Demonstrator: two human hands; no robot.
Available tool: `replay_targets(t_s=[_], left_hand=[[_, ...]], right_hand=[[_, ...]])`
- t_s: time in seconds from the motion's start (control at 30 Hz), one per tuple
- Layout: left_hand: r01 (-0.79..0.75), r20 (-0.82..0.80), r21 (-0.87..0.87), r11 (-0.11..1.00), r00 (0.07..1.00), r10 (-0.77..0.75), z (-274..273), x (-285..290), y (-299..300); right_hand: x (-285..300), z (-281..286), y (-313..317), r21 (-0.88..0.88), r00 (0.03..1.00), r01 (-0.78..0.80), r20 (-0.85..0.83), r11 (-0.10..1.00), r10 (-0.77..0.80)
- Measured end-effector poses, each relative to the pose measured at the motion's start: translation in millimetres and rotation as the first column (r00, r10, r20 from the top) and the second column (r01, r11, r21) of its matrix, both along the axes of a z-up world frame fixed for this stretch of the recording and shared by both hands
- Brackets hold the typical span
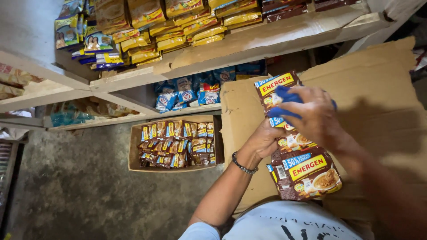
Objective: Wiping dust off of strips of food sachets using a blue cloth.
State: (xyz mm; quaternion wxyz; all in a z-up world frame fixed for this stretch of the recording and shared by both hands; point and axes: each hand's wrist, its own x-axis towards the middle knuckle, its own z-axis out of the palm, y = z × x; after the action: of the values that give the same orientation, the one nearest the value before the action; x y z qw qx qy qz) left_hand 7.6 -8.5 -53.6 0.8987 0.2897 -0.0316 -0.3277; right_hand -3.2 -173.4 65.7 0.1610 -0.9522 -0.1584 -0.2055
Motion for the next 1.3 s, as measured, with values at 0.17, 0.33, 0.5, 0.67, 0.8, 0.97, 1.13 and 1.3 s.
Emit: replay_targets(t_s=[0.17, 0.33, 0.5, 0.67, 0.8, 0.97, 1.13, 1.3], left_hand=[[-0.028, -0.001, 0.012, 1.0, 1.0, 0.028, -26.0, -2.5, -2.4], [-0.036, -0.037, -0.043, 0.998, 0.999, 0.035, -14.6, -2.1, -0.8], [-0.011, -0.026, -0.067, 0.998, 1.0, 0.01, 33.4, -8.0, 4.5], [0.111, -0.076, -0.156, 0.982, 0.989, -0.124, 46.3, -7.0, 9.8], [0.09, -0.07, -0.142, 0.986, 0.992, -0.101, 46.6, -9.0, 10.9], [0.062, -0.102, -0.111, 0.992, 0.992, -0.073, 56.7, -9.5, 10.0], [0.056, -0.133, -0.238, 0.97, 0.987, -0.089, 65.0, -8.5, 10.9], [0.041, -0.108, -0.173, 0.984, 0.992, -0.06, 71.1, -14.1, 11.2]], right_hand=[[16.6, -4.6, 33.4, -0.036, 0.984, -0.175, 0.011, 0.984, 0.176], [14.8, -3.1, 22.5, -0.003, 0.983, -0.173, 0.066, 0.985, 0.173], [7.2, -4.1, -14.2, 0.085, 0.99, -0.139, 0.037, 0.987, 0.136], [-8.3, 10.7, -27.4, -0.002, 0.996, -0.088, -0.008, 0.996, 0.088], [-13.8, 4.1, -37.0, -0.071, 0.999, -0.046, 0.018, 0.996, 0.047], [-24.8, -7.4, -56.2, -0.409, 0.973, 0.228, 0.136, 0.884, -0.188], [-33.1, -1.4, -72.6, -0.187, 0.981, 0.191, -0.007, 0.964, -0.196], [-34.7, 2.5, -82.0, -0.015, 0.981, 0.191, -0.04, 0.982, -0.191]])
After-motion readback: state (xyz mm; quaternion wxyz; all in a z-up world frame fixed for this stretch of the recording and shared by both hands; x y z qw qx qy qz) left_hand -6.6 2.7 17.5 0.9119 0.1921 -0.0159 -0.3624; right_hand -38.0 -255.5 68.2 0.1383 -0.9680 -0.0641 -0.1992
